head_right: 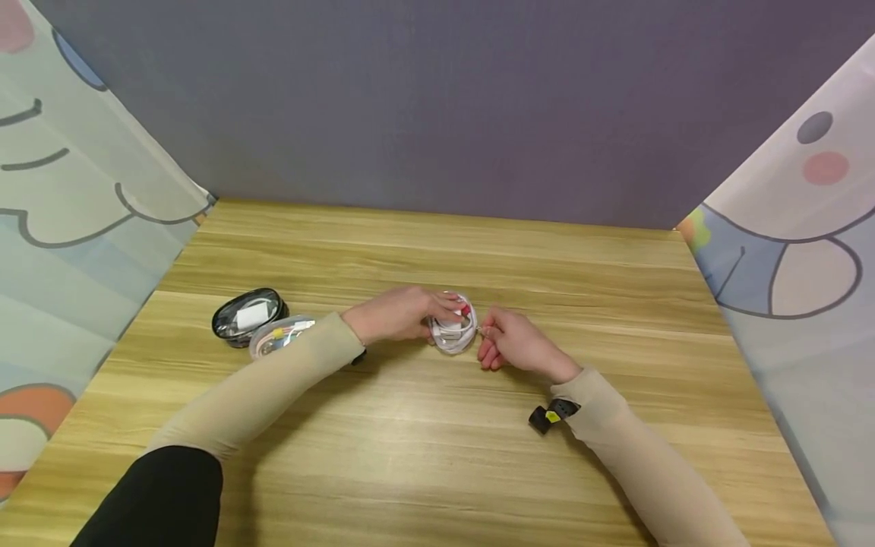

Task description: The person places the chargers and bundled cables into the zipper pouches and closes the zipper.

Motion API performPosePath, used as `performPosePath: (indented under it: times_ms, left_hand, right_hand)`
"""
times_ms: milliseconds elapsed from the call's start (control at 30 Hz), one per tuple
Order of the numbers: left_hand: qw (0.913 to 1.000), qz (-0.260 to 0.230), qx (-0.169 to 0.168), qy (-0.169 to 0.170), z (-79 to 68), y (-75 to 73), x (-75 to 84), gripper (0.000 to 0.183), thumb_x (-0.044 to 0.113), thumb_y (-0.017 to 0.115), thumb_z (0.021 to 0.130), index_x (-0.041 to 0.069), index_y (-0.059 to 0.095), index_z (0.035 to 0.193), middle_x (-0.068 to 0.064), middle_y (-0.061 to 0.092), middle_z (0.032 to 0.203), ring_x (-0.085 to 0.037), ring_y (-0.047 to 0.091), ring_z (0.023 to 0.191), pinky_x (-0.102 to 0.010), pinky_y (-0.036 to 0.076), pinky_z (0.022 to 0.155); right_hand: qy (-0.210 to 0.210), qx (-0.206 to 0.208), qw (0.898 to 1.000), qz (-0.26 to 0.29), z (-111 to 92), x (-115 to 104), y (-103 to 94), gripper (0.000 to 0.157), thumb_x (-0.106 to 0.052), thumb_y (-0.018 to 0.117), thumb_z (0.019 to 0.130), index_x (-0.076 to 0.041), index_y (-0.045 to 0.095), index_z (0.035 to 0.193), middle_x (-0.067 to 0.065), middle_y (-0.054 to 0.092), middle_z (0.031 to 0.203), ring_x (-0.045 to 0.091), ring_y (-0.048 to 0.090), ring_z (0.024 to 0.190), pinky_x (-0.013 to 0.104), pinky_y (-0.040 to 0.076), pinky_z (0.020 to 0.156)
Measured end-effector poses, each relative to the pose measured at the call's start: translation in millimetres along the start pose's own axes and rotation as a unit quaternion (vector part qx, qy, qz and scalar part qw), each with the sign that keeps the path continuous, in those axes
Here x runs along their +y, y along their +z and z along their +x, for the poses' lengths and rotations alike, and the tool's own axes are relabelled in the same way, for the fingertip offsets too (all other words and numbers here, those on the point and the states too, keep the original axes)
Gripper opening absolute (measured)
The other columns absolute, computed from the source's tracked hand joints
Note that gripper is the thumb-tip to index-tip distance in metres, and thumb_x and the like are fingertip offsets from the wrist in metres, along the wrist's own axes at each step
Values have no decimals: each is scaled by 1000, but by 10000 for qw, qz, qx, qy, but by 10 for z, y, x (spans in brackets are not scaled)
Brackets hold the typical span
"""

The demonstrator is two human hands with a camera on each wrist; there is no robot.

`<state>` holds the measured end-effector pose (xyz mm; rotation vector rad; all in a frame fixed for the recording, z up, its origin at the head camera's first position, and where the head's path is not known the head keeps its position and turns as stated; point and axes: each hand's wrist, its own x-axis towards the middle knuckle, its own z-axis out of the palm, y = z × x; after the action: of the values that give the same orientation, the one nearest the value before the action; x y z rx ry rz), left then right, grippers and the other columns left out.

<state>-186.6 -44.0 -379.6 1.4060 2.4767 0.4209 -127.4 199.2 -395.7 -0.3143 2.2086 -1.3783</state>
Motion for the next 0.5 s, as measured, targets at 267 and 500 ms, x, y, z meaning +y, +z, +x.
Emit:
performPosePath:
  times_ms: [267, 500]
  left_hand:
    - [10000, 15, 50, -62, 5, 16, 6, 59, 13, 85, 77, 24, 66, 132, 2, 50, 146, -17, 45, 136, -33, 45, 103]
    - [9999, 56, 50, -112, 19, 18, 29, 59, 9, 84, 79, 22, 64, 134, 4, 48, 147, -16, 45, 136, -33, 44, 104]
  right_hand:
    - [96, -279, 9995, 147, -38, -13, 12, 15, 0, 36, 106, 9, 46, 101, 18, 68, 83, 29, 68, 69, 38, 59, 61]
    - [41, -595, 9981, 121, -95, -30, 57, 16, 1, 35, 106, 9, 47, 101, 17, 67, 82, 29, 68, 69, 38, 59, 61]
